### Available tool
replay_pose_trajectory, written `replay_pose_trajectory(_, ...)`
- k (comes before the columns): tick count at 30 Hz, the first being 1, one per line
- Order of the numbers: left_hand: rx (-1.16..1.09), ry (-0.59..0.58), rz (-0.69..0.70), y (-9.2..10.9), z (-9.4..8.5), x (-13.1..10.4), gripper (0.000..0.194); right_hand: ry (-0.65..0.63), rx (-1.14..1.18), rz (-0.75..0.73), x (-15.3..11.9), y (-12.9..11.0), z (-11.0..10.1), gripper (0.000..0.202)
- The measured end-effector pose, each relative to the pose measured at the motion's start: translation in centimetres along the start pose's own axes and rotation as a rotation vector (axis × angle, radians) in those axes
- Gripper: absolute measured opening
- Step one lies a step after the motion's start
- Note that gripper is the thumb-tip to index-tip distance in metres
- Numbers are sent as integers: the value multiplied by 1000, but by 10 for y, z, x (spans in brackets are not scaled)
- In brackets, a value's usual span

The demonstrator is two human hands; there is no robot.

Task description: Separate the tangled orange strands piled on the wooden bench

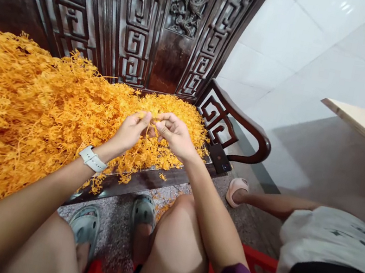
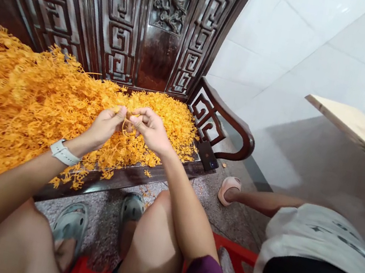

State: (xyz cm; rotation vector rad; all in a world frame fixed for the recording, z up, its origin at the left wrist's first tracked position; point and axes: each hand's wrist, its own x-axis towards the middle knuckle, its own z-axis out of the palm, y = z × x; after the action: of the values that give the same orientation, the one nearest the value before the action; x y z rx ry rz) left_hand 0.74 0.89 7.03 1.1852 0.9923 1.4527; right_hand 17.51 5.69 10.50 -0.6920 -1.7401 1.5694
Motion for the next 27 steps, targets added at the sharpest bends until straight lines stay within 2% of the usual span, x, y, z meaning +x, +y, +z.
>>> replay_pose_trajectory(3,-60,118,44,3,-1,1,52,18,9,-14,0,-1,-1,48)
replay_pose_trajectory(7,26,125,74,5,-2,0,45,56,-1,-16,1,1,-1,53)
replay_pose_trajectory(12,131,183,107,5,2,-3,39,61,-126,-97,4,4,4,45)
replay_pose_trajectory(14,33,187,84,10,6,-5,30,86,-151,-149,5,5,8,42)
replay_pose_trajectory(16,-160,205,6,17,11,-8,23,81,-98,-169,5,5,14,42)
replay_pose_trajectory(19,-474,224,-119,31,15,-13,24,34,111,-96,6,2,24,45)
replay_pose_trajectory(21,-608,190,-174,40,15,-16,27,-7,262,-39,5,-2,29,46)
replay_pose_trajectory(24,-688,142,-219,49,14,-18,34,-69,405,-26,3,-9,30,44)
replay_pose_trajectory(27,-684,122,-264,56,13,-19,34,-108,429,-37,0,-13,25,39)
